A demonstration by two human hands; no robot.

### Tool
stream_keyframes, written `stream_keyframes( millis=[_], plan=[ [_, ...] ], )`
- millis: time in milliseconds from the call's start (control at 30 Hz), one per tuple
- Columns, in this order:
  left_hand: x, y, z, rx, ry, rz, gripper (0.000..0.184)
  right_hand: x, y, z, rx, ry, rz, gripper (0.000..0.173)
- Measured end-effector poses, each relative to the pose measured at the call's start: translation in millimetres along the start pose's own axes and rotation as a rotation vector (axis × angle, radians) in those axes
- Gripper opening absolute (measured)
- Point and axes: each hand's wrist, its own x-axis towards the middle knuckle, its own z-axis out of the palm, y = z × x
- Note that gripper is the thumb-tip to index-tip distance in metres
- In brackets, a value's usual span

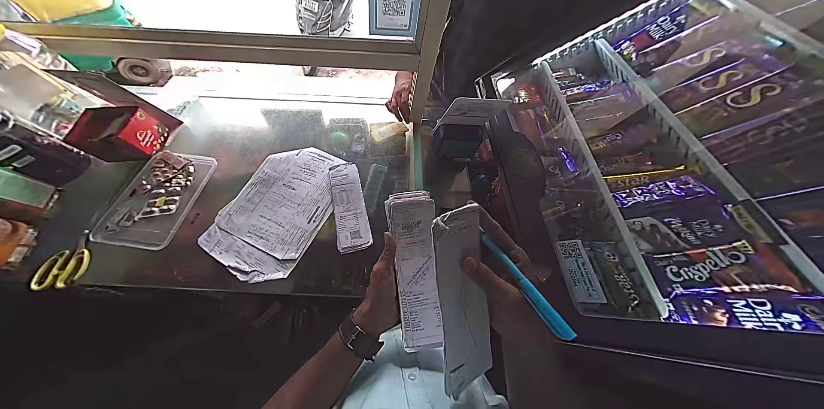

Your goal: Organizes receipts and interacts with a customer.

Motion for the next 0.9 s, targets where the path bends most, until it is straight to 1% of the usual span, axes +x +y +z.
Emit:
stream_keyframes(
  millis=[67, 100, 133, 200, 233, 333, 400, 467, 500, 533, 600, 667, 733, 767, 800, 867, 900],
  plan=[
    [-0.8, -4.2, -0.8, -0.003, -0.043, 0.015, 0.074, 6.2, 21.5, 8.7, -0.277, 0.071, -0.015, 0.072],
    [-1.6, -5.8, -0.6, 0.02, -0.046, 0.009, 0.075, 8.0, 34.6, 10.2, -0.406, 0.105, -0.014, 0.071],
    [-2.2, -6.8, -0.5, 0.074, -0.03, 0.005, 0.072, 9.1, 45.4, 10.6, -0.482, 0.126, -0.026, 0.068],
    [-0.3, -9.1, 3.2, 0.175, 0.014, 0.042, 0.055, 10.1, 55.8, 12.8, -0.523, 0.161, -0.069, 0.067],
    [0.6, -11.3, 4.4, 0.205, 0.039, 0.064, 0.05, 9.4, 57.7, 14.0, -0.533, 0.168, -0.083, 0.067],
    [1.4, -14.8, 4.5, 0.224, 0.058, 0.099, 0.039, 7.0, 59.3, 14.5, -0.557, 0.159, -0.108, 0.064],
    [1.8, -15.1, 1.8, 0.228, 0.053, 0.1, 0.032, 5.7, 61.4, 13.8, -0.644, 0.174, -0.159, 0.061],
    [0.2, -14.4, 0.3, 0.229, 0.053, 0.098, 0.026, 4.4, 64.1, 12.9, -0.748, 0.216, -0.207, 0.064],
    [-1.4, -14.0, -0.3, 0.219, 0.047, 0.096, 0.024, 3.8, 64.2, 11.8, -0.733, 0.21, -0.202, 0.067],
    [-3.1, -13.4, -1.2, 0.195, 0.034, 0.091, 0.024, 3.0, 63.3, 10.9, -0.641, 0.185, -0.159, 0.07],
    [-8.0, -11.0, -0.7, 0.161, 0.016, 0.071, 0.023, 1.0, 58.9, 11.5, -0.374, 0.119, -0.025, 0.071],
    [-14.4, -8.3, 3.3, 0.168, 0.005, 0.053, 0.024, -5.0, 53.0, 14.3, -0.24, 0.077, 0.125, 0.063],
    [-22.1, -9.1, 9.8, 0.221, 0.036, 0.076, 0.027, -9.8, 52.7, 16.8, -0.212, 0.065, 0.193, 0.052],
    [-26.9, -11.2, 11.9, 0.278, 0.068, 0.108, 0.03, -12.5, 54.3, 17.7, -0.197, 0.058, 0.206, 0.048],
    [-30.6, -13.6, 11.4, 0.37, 0.099, 0.155, 0.039, -14.4, 56.1, 18.1, -0.178, 0.043, 0.215, 0.045],
    [-35.5, -18.1, 4.2, 0.631, 0.141, 0.233, 0.065, -21.0, 59.4, 17.1, -0.118, 0.027, 0.238, 0.04],
    [-35.1, -19.1, 1.6, 0.736, 0.162, 0.268, 0.069, -23.7, 60.3, 16.6, -0.083, 0.032, 0.252, 0.037]
  ],
)
